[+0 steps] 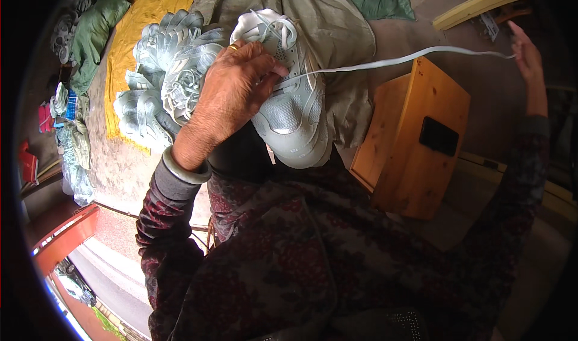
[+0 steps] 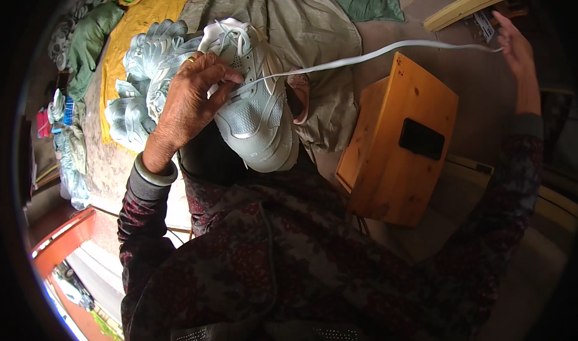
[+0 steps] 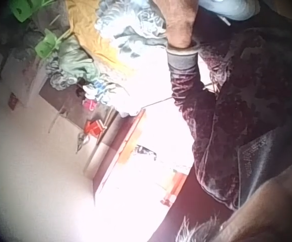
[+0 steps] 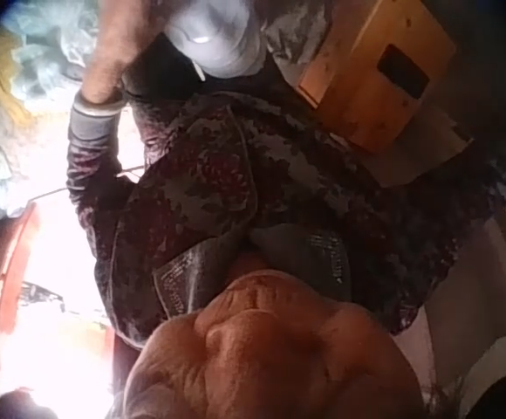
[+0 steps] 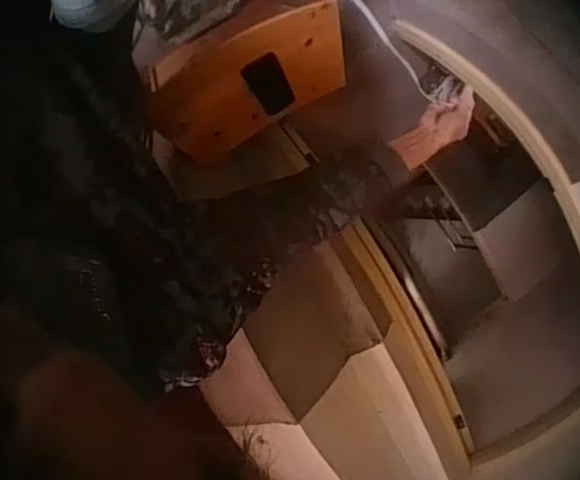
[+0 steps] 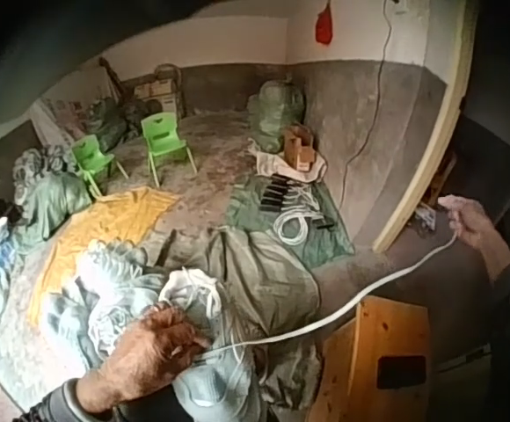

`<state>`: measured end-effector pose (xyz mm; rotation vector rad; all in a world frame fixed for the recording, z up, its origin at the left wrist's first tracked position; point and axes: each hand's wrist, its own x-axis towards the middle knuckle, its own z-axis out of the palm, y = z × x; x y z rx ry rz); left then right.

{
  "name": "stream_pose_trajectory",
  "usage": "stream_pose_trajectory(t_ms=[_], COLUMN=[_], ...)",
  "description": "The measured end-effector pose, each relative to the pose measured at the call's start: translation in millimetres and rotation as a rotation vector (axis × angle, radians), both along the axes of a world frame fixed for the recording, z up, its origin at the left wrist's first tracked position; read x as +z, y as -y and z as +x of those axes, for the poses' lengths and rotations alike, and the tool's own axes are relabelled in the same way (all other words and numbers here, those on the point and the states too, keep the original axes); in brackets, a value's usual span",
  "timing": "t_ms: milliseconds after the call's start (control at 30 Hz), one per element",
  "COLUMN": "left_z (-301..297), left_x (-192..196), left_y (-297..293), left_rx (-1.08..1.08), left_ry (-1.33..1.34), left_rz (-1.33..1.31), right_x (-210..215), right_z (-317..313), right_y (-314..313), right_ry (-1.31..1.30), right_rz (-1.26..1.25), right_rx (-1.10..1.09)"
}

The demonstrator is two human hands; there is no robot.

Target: The recorder is lacing a light green sneaker while sitting in a workshop.

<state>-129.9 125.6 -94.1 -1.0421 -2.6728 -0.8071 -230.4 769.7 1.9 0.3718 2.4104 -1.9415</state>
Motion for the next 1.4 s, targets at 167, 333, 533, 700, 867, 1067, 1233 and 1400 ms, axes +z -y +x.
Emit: stream_pose_trajectory(t_ms=[167, 333, 533, 700, 867, 1067, 1233, 1400], left_z=[11, 14, 24, 27, 18, 16, 7, 4], left_x=[-7, -8, -11, -15, 3, 16, 11, 8], left_y=[-1, -13, -19, -18, -15, -24, -27, -26], left_rx=[0.147, 0.233, 0.362, 0.466, 0.398, 0.345, 0.348, 0.375], left_ry=[0.109, 0.204, 0.277, 0.505, 1.129, 1.12, 1.073, 1.089], left_rz=[0.049, 0.103, 0.15, 0.272, 0.587, 0.427, 0.361, 0.397], right_x=[-77, -121, -140, -134, -142, -128, -132, -130], right_z=[43, 73, 87, 92, 93, 103, 94, 84], right_y=[216, 346, 407, 406, 407, 410, 407, 404], right_ry=[-0.041, -0.276, -0.325, -0.228, -0.457, -0.228, -0.216, -0.158], right_rz=[0.295, 0.263, 0.137, 0.106, 0.225, 0.309, 0.336, 0.278], right_rx=[0.235, 0.585, 0.682, 0.669, 0.546, 0.585, 0.618, 0.681])
